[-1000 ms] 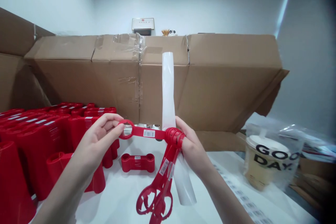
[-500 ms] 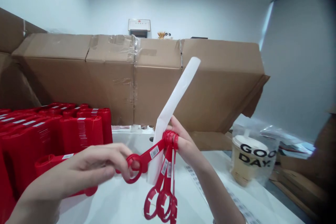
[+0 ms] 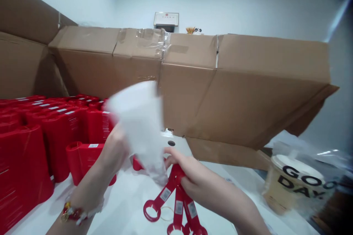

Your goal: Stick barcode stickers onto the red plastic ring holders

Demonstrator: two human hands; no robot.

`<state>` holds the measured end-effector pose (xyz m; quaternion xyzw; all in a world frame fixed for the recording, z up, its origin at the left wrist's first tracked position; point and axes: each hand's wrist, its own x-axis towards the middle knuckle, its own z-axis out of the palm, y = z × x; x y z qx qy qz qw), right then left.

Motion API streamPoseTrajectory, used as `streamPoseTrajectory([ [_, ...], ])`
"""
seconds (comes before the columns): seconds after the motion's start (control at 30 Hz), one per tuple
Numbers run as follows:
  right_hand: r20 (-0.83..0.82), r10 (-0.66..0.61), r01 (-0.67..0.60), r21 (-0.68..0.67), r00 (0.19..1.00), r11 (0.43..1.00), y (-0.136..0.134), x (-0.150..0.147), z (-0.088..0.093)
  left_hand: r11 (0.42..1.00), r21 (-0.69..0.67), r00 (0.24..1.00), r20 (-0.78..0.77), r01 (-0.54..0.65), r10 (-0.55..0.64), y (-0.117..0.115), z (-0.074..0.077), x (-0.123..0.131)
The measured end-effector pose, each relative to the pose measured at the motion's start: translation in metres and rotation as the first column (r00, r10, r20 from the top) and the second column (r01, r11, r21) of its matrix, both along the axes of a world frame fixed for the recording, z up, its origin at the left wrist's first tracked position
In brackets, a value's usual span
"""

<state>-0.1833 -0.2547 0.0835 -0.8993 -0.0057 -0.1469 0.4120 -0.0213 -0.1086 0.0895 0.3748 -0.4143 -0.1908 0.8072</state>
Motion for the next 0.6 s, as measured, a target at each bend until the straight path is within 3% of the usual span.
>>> streamPoseTrajectory([
  [0.1, -0.138, 0.023, -0.035, -0.086, 0.99, 0.996, 0.003, 0.003, 0.002, 0.995, 0.064, 0.993, 0.084, 0.078, -0.083, 0.002, 0.001, -0.002],
  [0.2, -0.146, -0.01, -0.016, -0.179, 0.989, 0.984, 0.003, 0.007, 0.002, 0.953, 0.301, 0.964, 0.238, 0.039, -0.114, 0.008, 0.003, -0.008],
  [0.33, -0.067, -0.159, 0.136, -0.261, 0.985, 0.956, -0.01, 0.008, 0.001, 0.748, 0.628, 0.867, 0.475, -0.213, -0.152, 0.015, 0.001, -0.008],
  [0.4, -0.021, -0.213, 0.199, -0.276, 0.977, 0.94, -0.02, 0.003, 0.005, 0.66, 0.66, 0.783, 0.598, -0.359, -0.172, 0.016, -0.002, -0.003],
  [0.47, 0.033, -0.234, 0.234, -0.273, 0.972, 0.933, -0.028, -0.005, 0.011, 0.608, 0.645, 0.716, 0.677, -0.463, -0.173, 0.016, -0.007, 0.004],
  [0.6, 0.189, -0.28, 0.325, -0.279, 0.941, 0.904, -0.037, -0.025, 0.027, 0.522, 0.64, 0.643, 0.737, -0.564, -0.209, 0.023, -0.022, 0.014],
])
